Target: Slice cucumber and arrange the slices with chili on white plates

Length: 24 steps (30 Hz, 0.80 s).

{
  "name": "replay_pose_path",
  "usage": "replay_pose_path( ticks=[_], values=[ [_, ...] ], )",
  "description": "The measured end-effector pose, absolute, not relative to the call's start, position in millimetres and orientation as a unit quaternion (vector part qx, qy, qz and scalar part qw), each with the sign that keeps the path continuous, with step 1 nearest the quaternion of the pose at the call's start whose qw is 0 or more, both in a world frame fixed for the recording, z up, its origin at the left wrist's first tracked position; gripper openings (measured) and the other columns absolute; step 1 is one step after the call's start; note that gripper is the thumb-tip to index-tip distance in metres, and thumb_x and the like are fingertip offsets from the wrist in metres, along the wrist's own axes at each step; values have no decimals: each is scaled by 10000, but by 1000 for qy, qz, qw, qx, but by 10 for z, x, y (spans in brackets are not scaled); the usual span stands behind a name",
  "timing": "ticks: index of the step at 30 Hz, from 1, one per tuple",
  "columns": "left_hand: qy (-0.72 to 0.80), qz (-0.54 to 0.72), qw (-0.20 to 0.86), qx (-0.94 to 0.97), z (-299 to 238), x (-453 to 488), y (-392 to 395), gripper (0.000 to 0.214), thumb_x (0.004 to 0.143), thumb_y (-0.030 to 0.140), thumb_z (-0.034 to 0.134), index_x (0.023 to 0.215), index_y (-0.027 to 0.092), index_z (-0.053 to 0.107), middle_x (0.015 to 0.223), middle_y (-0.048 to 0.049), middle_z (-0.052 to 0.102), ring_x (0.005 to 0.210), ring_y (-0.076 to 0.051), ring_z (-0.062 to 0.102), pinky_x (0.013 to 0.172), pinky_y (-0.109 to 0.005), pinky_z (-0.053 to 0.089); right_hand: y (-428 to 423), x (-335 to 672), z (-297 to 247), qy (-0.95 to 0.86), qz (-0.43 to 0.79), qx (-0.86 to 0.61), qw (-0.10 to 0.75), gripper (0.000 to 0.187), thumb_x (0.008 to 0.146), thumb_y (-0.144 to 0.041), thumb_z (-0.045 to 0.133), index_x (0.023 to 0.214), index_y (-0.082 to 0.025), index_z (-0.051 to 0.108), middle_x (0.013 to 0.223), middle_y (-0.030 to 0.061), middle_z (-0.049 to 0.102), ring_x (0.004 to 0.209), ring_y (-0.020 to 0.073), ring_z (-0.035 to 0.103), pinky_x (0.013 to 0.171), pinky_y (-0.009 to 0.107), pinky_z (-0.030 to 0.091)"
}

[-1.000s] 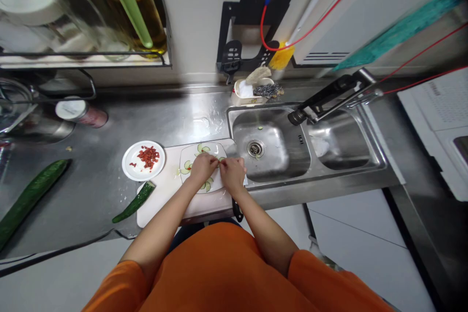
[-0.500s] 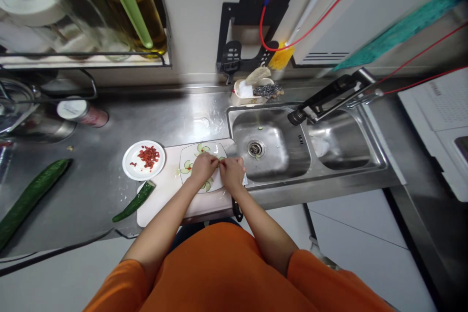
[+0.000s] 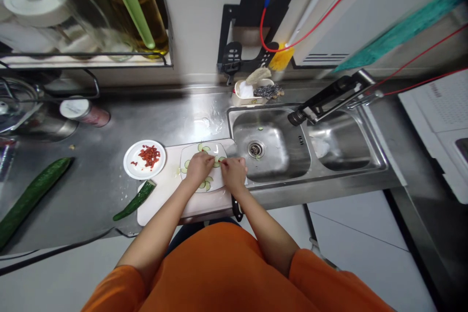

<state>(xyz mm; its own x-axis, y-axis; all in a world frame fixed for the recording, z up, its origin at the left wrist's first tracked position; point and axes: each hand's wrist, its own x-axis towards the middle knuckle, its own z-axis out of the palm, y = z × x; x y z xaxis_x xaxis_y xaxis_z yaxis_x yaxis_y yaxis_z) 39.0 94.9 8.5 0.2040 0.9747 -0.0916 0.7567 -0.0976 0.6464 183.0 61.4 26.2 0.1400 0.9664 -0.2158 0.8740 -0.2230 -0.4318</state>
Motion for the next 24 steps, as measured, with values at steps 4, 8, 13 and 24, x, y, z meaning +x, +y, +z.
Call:
replay_pose_path(
  ticks=[4, 8, 13, 24],
  values=[
    [614, 207, 288, 705, 142, 323, 875, 171, 812, 250, 546, 831, 215, 713, 795, -36, 663, 829, -172, 600, 820, -293, 473, 613, 1842, 257, -612, 229, -750, 103, 199, 885, -316, 504, 859, -245, 687, 929, 41, 661, 993, 224, 422, 698, 307, 246],
    [623, 231, 276, 694, 227, 210, 744, 166, 805, 246, 549, 843, 209, 706, 831, -42, 668, 833, -167, 609, 815, -287, 481, 608, 1866, 296, -618, 225, -747, 95, 186, 884, -308, 510, 858, -246, 684, 931, 35, 660, 986, 219, 419, 681, 300, 234],
    [692, 240, 235, 639, 345, -196, 480, 195, 818, 287, 524, 873, 210, 694, 859, -46, 681, 803, -167, 612, 778, -280, 474, 544, 1888, 389, -624, 221, -742, 109, 175, 870, -279, 520, 850, -242, 690, 907, 36, 666, 967, 223, 422, 661, 299, 221],
    [888, 50, 111, 444, 246, -1111, 440, 325, 807, 334, 490, 1019, 199, 696, 998, -131, 674, 870, -251, 610, 742, -330, 443, 352, 1678, 426, -681, 221, -686, 132, 139, 852, -258, 560, 797, -240, 687, 855, 20, 670, 938, 209, 441, 645, 299, 193]
  ],
)
